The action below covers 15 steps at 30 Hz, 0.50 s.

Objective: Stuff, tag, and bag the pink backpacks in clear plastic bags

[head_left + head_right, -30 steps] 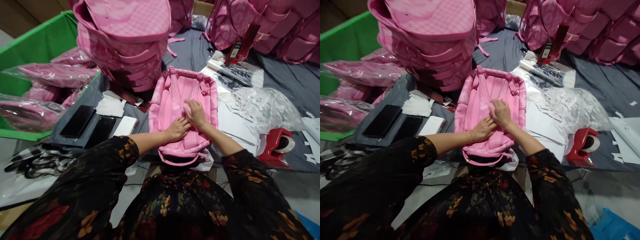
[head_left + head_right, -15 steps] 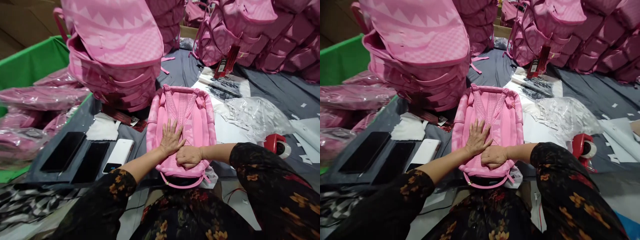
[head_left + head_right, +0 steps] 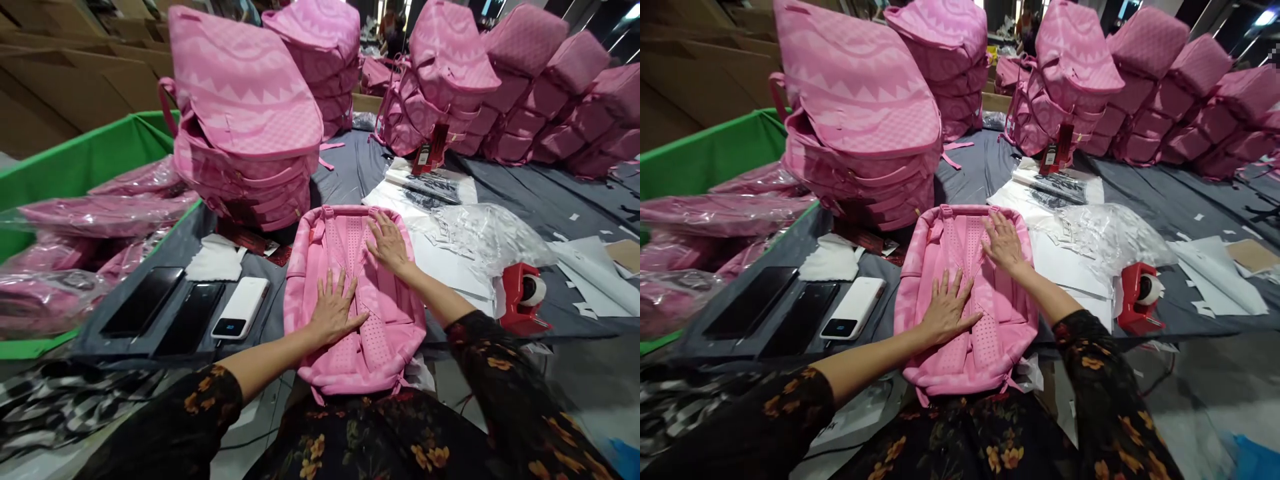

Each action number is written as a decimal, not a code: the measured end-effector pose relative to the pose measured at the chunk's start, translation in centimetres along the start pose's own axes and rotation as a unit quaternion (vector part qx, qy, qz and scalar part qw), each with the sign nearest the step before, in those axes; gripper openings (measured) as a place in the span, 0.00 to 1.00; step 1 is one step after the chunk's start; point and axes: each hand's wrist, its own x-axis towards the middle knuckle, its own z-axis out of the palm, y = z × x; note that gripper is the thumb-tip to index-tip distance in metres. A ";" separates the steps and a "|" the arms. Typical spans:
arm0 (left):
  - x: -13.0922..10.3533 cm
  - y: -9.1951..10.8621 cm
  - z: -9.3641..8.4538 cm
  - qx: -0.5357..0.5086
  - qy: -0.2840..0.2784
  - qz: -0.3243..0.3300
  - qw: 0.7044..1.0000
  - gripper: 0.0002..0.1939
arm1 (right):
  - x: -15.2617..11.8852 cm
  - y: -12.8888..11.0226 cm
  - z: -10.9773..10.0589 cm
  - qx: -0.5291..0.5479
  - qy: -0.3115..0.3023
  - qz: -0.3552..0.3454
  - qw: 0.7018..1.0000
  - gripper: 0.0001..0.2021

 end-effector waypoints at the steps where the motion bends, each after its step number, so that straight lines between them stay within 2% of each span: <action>1: 0.4 -0.5 -0.7 0.002 -0.010 0.015 1.000 0.50 | 0.9 0.6 0.3 -0.010 0.001 0.064 0.998 0.25; 2: 1.2 -1.1 -1.6 0.001 -0.019 0.033 0.999 0.49 | 1.5 0.9 0.9 -0.019 0.001 0.104 0.994 0.26; 4: 3.6 -2.5 -3.6 -0.006 -0.023 0.048 0.999 0.43 | 1.9 1.1 2.2 -0.031 0.001 0.132 0.991 0.29; 6: 7.0 -3.5 -5.3 -0.003 0.021 0.020 1.000 0.38 | 1.5 0.8 3.4 -0.032 0.007 0.123 0.992 0.29; 8: 10.5 -3.6 -5.8 0.009 0.078 -0.023 0.997 0.37 | 1.2 0.6 4.0 -0.027 0.032 0.123 0.992 0.28; 10: 13.3 -3.1 -5.0 0.014 0.088 -0.040 0.995 0.37 | 1.3 1.1 3.9 -0.007 0.054 0.129 0.990 0.26; 12: 14.8 -2.5 -3.5 0.012 0.056 -0.029 0.998 0.37 | 2.2 2.8 2.8 0.034 0.060 0.147 0.987 0.22; 15: 15.2 -2.2 -1.6 0.021 0.036 -0.017 0.999 0.36 | 4.5 8.1 -0.2 0.074 0.078 0.188 0.976 0.20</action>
